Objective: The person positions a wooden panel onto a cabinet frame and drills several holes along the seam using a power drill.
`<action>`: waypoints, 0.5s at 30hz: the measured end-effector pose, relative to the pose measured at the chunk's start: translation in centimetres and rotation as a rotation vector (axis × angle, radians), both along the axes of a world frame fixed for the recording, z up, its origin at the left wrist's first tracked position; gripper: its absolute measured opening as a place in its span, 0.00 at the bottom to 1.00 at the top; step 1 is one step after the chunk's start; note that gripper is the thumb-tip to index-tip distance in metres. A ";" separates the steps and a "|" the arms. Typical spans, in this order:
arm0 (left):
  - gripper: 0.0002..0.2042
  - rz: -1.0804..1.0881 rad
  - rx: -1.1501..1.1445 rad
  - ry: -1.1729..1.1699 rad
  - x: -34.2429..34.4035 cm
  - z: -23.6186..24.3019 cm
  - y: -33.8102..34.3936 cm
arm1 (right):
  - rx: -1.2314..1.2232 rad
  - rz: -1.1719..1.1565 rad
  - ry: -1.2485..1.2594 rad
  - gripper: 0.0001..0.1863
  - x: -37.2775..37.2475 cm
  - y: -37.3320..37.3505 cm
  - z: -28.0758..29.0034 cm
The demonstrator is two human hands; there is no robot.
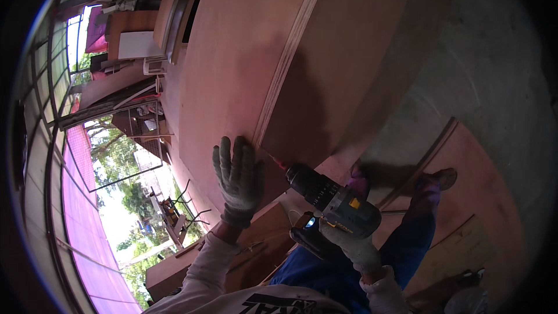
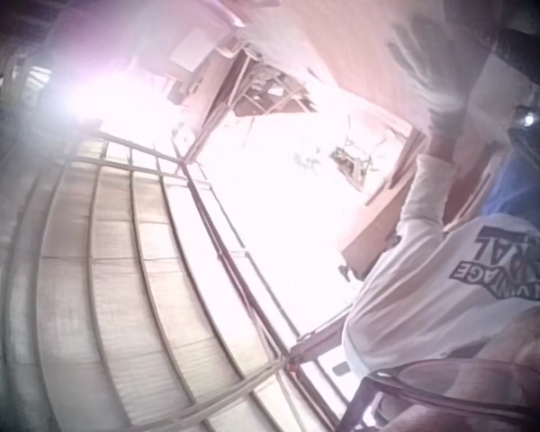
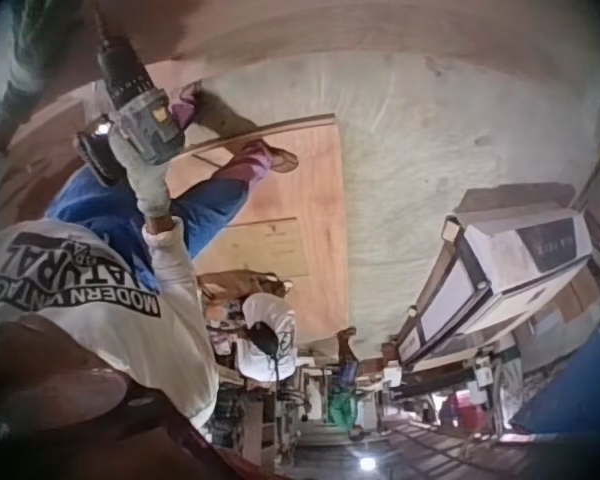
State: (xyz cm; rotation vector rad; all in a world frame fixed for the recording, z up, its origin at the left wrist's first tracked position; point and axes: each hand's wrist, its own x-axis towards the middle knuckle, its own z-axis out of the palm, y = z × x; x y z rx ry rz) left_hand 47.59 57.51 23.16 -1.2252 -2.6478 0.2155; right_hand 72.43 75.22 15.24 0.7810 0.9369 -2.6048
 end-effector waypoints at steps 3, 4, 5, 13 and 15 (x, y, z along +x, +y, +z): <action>0.33 0.004 -0.016 -0.004 0.5 0.6 0.4 | -0.261 -0.042 -0.124 0.13 -0.7 3.1 2.9; 0.33 -0.002 -0.007 -0.006 0.4 0.7 0.4 | -0.286 -0.127 -0.035 0.13 -0.9 3.3 3.3; 0.32 -0.001 -0.003 0.003 0.3 0.7 0.2 | -0.279 -0.134 -0.035 0.13 -0.5 3.2 3.3; 0.27 0.004 0.082 -0.035 0.0 0.5 0.9 | 0.615 0.067 0.197 0.15 1.4 2.0 1.0; 0.27 -0.009 0.089 -0.017 -0.4 0.1 1.0 | 0.970 0.059 0.361 0.13 0.9 2.2 1.0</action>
